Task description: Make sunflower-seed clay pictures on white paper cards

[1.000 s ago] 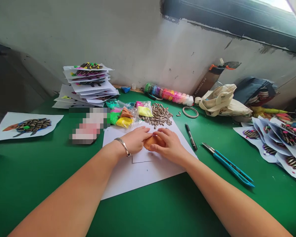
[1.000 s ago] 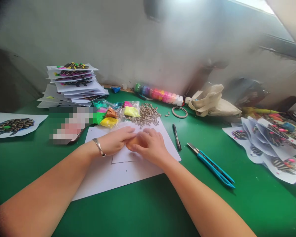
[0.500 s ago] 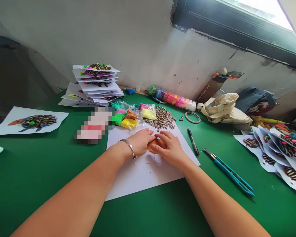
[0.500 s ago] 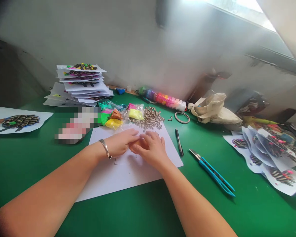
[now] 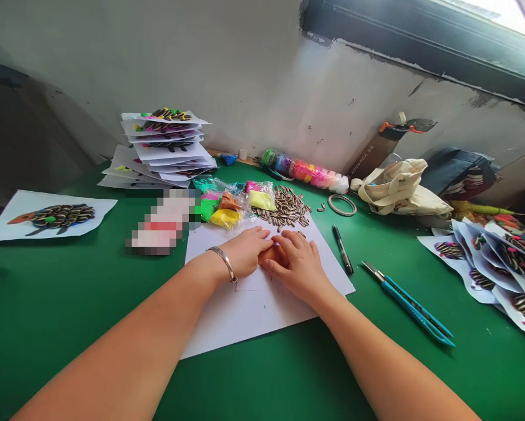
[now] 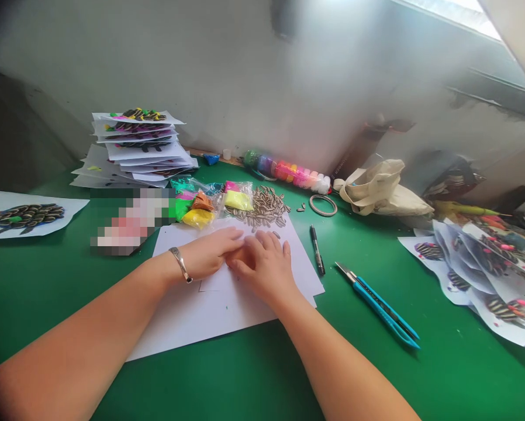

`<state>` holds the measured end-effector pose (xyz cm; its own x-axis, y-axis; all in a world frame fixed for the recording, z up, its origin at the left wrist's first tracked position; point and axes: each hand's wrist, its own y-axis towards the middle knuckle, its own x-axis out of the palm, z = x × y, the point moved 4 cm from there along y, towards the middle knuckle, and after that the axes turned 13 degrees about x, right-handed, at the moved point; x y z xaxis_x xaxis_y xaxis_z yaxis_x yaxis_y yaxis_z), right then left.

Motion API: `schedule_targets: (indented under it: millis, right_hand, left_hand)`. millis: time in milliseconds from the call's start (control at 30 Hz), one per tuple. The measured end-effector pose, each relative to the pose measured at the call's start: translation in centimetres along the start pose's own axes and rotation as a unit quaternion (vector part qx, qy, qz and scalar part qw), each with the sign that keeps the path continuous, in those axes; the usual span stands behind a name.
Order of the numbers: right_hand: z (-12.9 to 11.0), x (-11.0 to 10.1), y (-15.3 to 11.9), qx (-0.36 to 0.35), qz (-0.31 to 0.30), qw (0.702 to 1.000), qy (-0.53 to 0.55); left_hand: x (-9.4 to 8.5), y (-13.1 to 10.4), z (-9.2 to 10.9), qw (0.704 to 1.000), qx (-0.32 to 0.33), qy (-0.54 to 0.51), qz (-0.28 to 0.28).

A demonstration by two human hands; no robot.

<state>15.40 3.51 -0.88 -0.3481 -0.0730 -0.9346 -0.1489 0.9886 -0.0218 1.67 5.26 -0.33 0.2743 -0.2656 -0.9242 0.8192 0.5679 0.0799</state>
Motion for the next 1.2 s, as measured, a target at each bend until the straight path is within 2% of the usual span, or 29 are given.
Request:
schedule_targets:
  millis: [167,333,567,700,867,1033,1200]
  right_hand:
    - [-0.08,0.16,-0.06,-0.01,0.018,1.0,-0.008]
    - [0.26,0.33,0.01,-0.005,-0.001,1.0,0.013]
    - [-0.12,0.32,-0.18,-0.001,0.008,1.0,-0.014]
    - [-0.04,0.26,-0.1,0.001,-0.002,1.0,0.009]
    - [-0.3,0.18,-0.32,0.006,0.02,1.0,-0.021]
    - [-0.47,0.1,-0.4,0.016,0.004,1.0,-0.011]
    - [-0.72,0.0,-0.52,0.012,0.038,0.999,-0.036]
  left_hand:
    - [0.04,-0.01,-0.01,1.0,-0.002,0.001,-0.005]
    - [-0.13,0.08,0.23,1.0,-0.003,0.002,-0.012]
    - [-0.35,0.2,0.41,1.0,-0.01,-0.004,-0.023]
    - [-0.25,0.22,0.3,1.0,-0.004,0.0,-0.016]
    - [-0.15,0.19,0.16,1.0,-0.002,-0.004,-0.013]
    - [-0.16,0.13,-0.06,1.0,0.006,-0.015,-0.007]
    - [-0.64,-0.02,-0.52,1.0,-0.019,-0.008,-0.011]
